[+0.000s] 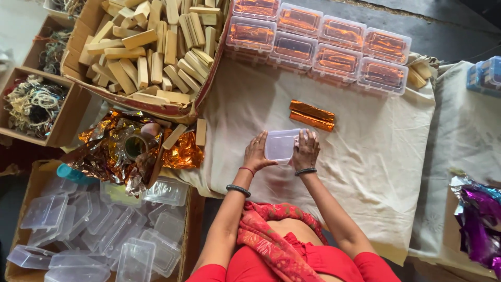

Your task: The person wraps small wooden blocks in shiny orange foil and places them into clear plastic containers. They use a small cloth to wipe the containers before placing the wrapped items inside.

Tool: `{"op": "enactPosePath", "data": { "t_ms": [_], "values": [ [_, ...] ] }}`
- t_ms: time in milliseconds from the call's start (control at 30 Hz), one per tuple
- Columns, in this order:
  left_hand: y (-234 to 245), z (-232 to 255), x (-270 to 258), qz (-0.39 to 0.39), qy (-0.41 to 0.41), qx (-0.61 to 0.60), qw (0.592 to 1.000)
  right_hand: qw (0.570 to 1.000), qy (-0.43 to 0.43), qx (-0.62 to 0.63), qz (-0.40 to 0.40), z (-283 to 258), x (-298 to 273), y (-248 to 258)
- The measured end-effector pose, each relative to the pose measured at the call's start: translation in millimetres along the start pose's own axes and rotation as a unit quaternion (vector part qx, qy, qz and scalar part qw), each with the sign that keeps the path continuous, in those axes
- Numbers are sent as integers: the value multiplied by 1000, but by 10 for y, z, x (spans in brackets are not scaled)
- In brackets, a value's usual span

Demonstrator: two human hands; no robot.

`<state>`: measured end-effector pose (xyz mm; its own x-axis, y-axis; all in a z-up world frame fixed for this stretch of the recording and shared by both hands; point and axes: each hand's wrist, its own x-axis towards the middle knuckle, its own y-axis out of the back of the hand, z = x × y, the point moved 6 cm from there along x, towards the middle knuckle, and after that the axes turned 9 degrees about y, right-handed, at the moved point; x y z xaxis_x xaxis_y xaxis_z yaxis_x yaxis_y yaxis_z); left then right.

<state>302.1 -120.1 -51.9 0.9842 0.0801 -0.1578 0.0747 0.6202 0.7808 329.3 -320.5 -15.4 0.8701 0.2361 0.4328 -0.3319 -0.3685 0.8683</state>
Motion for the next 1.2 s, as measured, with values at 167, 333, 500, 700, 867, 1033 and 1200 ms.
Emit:
{"op": "enactPosePath", "data": {
  "t_ms": [167, 333, 500, 700, 867, 1033, 1200],
  "values": [
    [10, 1, 0, 0, -6, -5, 1000, 1000, -13, -1, 4, -43, 52, -135],
    [-35, -10, 6, 6, -19, -9, 1000, 999, 37, 9, -11, -385, 192, -136],
    [-465, -367, 107, 54, -39, -10, 998, 968, 181, 172, -34, -951, 153, -280],
    [27, 22, -29, -2, 15, -28, 1000, 932, 280, 203, -104, -756, -108, 317],
    [-34, -40, -26, 0, 8, -30, 1000, 949, 279, 125, -77, -136, -112, 381],
    [14, 0, -12, -5, -2, -16, 1000, 980, 160, 106, -56, 10, 264, 145],
    [1, 23, -18, 7, -12, 24, 1000, 979, 61, 193, -20, -346, 422, -137]
  ]
}}
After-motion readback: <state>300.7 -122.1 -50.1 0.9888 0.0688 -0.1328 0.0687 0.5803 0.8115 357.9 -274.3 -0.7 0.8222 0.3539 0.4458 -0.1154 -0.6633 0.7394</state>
